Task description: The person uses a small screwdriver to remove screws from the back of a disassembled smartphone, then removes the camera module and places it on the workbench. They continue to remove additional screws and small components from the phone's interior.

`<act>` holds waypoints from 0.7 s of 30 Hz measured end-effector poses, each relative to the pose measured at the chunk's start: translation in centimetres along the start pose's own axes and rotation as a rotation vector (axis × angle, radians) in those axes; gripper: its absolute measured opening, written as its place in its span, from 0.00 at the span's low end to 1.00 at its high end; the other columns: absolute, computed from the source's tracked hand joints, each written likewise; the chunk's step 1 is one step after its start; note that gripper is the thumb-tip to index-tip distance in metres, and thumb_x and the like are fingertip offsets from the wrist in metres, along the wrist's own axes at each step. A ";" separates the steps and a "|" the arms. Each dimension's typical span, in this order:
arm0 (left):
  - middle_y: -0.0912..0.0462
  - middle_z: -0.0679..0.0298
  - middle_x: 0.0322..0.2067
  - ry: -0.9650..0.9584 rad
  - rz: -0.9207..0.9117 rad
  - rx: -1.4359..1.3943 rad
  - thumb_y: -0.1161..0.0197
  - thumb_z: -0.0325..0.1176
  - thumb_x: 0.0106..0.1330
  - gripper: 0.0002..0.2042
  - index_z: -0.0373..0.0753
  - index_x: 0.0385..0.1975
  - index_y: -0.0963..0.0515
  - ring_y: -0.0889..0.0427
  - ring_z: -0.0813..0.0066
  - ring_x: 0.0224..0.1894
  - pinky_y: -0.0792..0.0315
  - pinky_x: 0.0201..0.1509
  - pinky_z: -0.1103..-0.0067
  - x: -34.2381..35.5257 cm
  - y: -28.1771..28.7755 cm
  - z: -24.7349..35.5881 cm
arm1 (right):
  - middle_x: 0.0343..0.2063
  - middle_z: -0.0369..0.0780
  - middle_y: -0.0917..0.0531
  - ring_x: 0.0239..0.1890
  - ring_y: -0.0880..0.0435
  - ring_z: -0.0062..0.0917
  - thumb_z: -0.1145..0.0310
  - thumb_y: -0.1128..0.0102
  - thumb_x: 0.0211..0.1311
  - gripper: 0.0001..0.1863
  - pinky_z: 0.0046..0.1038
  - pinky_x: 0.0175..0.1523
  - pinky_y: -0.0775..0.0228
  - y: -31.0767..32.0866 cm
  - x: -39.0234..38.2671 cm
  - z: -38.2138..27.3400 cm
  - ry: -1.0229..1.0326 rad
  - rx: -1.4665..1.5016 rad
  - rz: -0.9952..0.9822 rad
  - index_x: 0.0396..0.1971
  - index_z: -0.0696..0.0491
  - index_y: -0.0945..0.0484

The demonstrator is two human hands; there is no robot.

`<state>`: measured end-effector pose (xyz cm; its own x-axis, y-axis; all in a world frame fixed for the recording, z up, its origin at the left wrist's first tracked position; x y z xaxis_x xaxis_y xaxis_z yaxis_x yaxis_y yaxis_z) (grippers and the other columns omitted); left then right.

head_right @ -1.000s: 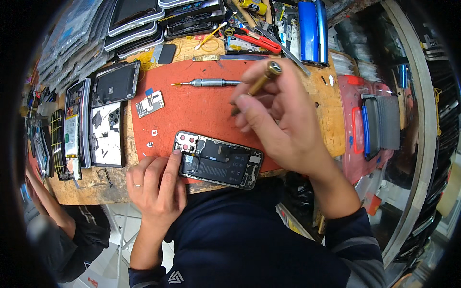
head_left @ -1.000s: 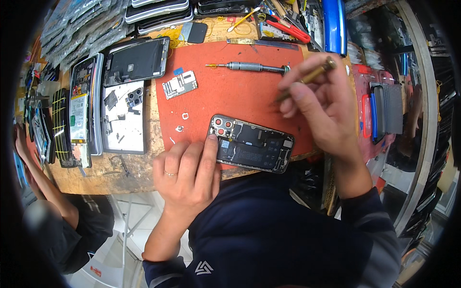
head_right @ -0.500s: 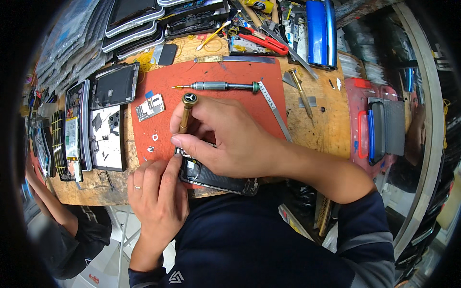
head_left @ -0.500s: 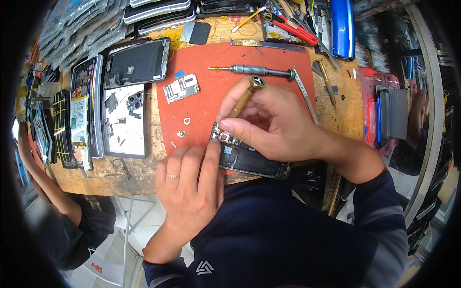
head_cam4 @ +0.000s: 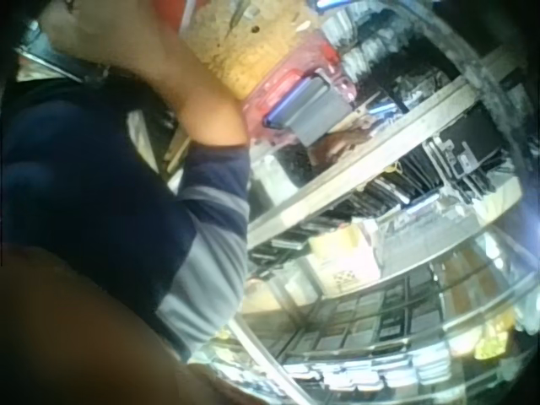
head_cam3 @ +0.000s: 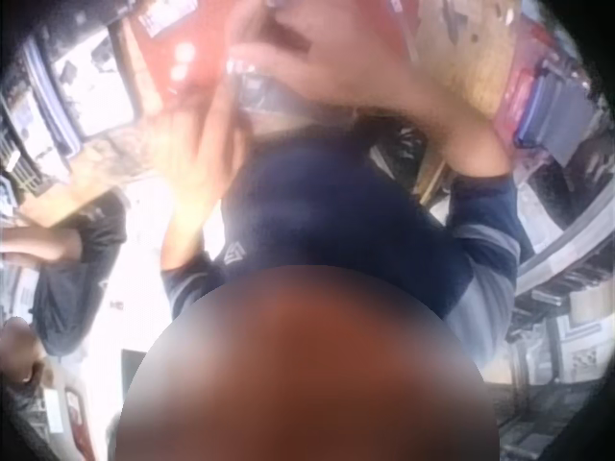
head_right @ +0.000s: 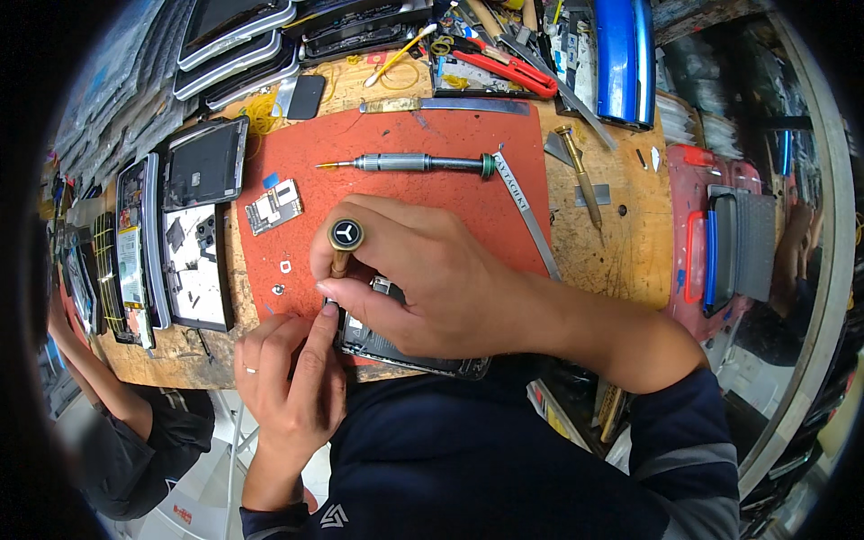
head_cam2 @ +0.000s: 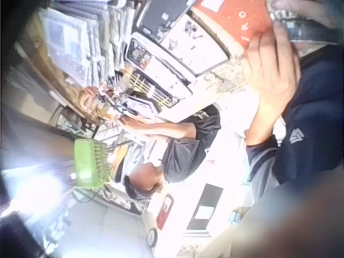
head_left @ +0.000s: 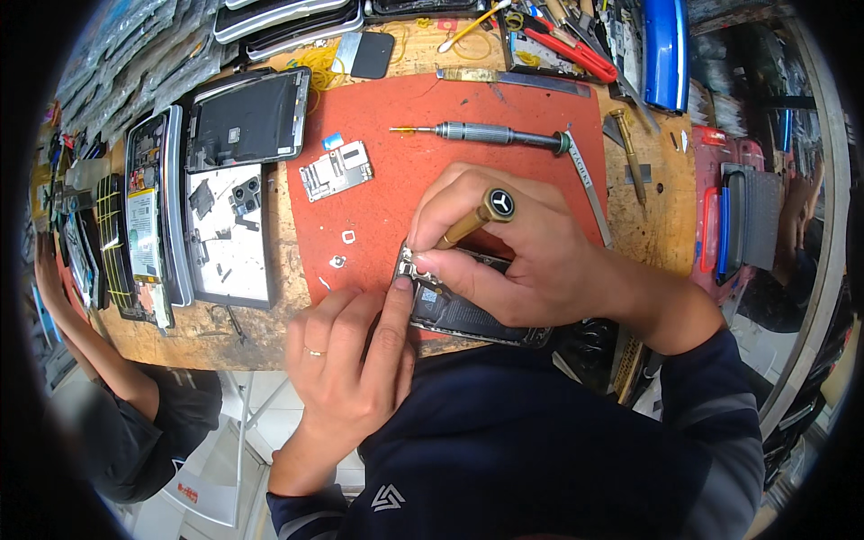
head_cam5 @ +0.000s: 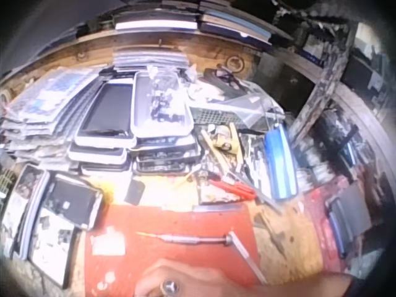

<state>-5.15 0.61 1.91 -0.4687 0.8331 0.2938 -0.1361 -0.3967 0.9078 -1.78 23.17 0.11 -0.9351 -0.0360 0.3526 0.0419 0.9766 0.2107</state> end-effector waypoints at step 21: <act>0.17 0.60 0.44 -0.007 0.035 0.066 0.28 0.29 0.58 0.21 0.35 0.54 0.12 0.15 0.61 0.47 0.27 0.46 0.67 0.0 -0.4 0.5 | 0.39 0.43 0.13 0.38 0.11 0.25 0.88 0.29 0.64 0.13 0.23 0.40 0.21 -0.2 -0.1 -0.8 0.004 -0.123 0.014 0.46 0.61 0.18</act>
<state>-4.68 0.94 1.65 -0.4665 0.8215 0.3279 -0.0611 -0.3997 0.9146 -1.41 22.82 0.78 -0.9327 -0.0236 0.3600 0.0979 0.9439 0.3155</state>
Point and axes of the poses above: each hand's wrist, its own x-axis towards the middle knuckle, its own y-axis out of the back of the hand, z = x × y, the point moved 2 cm from there along x, towards the middle knuckle
